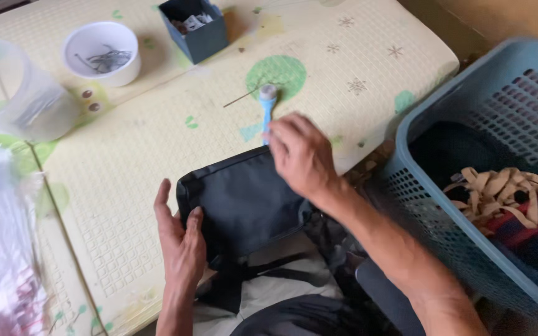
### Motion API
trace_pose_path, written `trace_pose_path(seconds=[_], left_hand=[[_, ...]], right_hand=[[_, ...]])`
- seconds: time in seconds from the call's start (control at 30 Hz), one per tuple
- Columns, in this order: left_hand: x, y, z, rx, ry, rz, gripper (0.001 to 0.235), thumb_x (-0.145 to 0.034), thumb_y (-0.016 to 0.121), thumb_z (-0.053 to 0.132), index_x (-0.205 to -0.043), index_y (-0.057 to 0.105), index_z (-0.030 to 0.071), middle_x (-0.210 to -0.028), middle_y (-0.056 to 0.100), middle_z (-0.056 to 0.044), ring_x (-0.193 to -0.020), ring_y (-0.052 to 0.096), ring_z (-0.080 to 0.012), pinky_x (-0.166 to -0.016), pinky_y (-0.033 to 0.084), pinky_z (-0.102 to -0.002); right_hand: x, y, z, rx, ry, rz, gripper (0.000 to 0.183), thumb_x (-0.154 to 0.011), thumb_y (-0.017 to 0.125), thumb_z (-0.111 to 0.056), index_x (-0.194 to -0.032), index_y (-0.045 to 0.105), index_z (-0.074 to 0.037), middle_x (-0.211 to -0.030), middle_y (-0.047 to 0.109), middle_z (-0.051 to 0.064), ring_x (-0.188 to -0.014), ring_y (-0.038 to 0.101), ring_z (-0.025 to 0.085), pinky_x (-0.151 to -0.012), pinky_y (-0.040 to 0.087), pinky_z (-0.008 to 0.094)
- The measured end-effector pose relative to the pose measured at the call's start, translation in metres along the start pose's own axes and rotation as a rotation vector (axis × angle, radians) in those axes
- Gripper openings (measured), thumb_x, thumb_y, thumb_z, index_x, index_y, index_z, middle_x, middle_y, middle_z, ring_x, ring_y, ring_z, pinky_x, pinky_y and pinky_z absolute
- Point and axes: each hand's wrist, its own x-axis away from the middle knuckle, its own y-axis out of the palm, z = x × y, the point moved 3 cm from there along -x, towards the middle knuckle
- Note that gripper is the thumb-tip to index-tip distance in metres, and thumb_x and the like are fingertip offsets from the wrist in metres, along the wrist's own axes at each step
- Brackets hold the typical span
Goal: The person cleans a black shoulder bag using a blue brush, scrubbing the exterior and the attached strap. They then manipulate the bag's zipper and handle a small metal object from a nearby container.
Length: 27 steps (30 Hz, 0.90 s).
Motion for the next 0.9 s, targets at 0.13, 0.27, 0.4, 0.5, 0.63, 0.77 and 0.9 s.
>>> trace_pose_path(seconds=[0.13,0.27,0.4,0.5,0.63,0.77,0.9], left_hand=[[-0.010,-0.012,-0.010,-0.077,0.241,-0.006,0.057,-0.095,0.043,0.006,-0.151,0.040,0.016,-0.161,0.043,-0.007,-0.144,0.044,-0.0173,-0.115,0.030,-0.028],[-0.013,-0.020,-0.009,-0.142,0.344,0.022,0.061,-0.096,0.049,0.001,-0.154,0.045,0.017,-0.143,0.058,-0.024,-0.136,0.052,-0.0429,-0.113,0.040,-0.057],[-0.021,-0.035,-0.011,-0.139,0.389,0.117,0.061,-0.096,0.048,0.000,-0.152,0.050,0.024,-0.142,0.061,-0.019,-0.138,0.051,-0.0407,-0.115,0.041,-0.054],[-0.039,-0.062,-0.020,-0.133,0.413,0.197,0.061,-0.097,0.046,0.000,-0.151,0.052,0.029,-0.145,0.061,-0.014,-0.140,0.052,-0.0348,-0.115,0.041,-0.049],[-0.059,-0.095,-0.021,-0.093,0.459,0.308,0.061,-0.097,0.045,0.001,-0.154,0.046,0.024,-0.147,0.058,-0.020,-0.140,0.050,-0.0406,-0.116,0.041,-0.053],[-0.086,-0.101,-0.039,-0.150,0.608,0.456,0.062,-0.099,0.049,0.000,-0.158,0.039,0.016,-0.146,0.049,-0.026,-0.135,0.052,-0.0470,-0.114,0.044,-0.057],[-0.088,-0.106,-0.047,-0.556,0.696,0.615,0.059,-0.093,0.071,0.015,-0.147,0.050,0.006,-0.146,0.043,-0.023,-0.138,0.046,-0.0461,-0.103,0.046,-0.062]], right_hand=[[-0.018,0.043,0.054,0.176,0.369,-0.393,0.038,-0.095,0.080,-0.041,-0.088,0.060,-0.008,-0.081,0.068,0.011,-0.076,0.064,0.034,-0.064,0.046,0.048],[-0.029,0.068,0.044,0.181,0.545,-0.484,0.032,-0.089,0.069,-0.032,-0.093,0.065,0.000,-0.090,0.069,0.025,-0.097,0.070,0.050,-0.087,0.052,0.063],[-0.034,0.088,0.044,0.225,0.608,-0.516,0.027,-0.078,0.062,-0.031,-0.088,0.060,-0.006,-0.085,0.068,0.024,-0.090,0.071,0.052,-0.079,0.053,0.064],[-0.033,0.112,0.077,0.218,0.576,-0.524,0.034,-0.083,0.061,-0.036,-0.105,0.061,-0.009,-0.098,0.069,0.024,-0.101,0.069,0.048,-0.086,0.054,0.060],[-0.042,0.105,0.067,0.155,0.452,-0.273,0.027,-0.095,0.052,-0.017,-0.106,0.064,0.004,-0.090,0.068,0.034,-0.094,0.067,0.055,-0.080,0.052,0.065],[-0.052,0.093,-0.001,-0.196,0.298,-0.078,0.019,-0.110,0.045,-0.007,-0.120,0.056,0.006,-0.078,0.060,0.020,-0.056,0.062,0.029,-0.041,0.052,0.038],[-0.056,0.099,-0.098,-0.361,0.044,-0.197,0.030,-0.118,0.037,-0.012,-0.133,0.057,0.004,-0.087,0.062,0.030,-0.074,0.066,0.042,-0.062,0.057,0.049]])
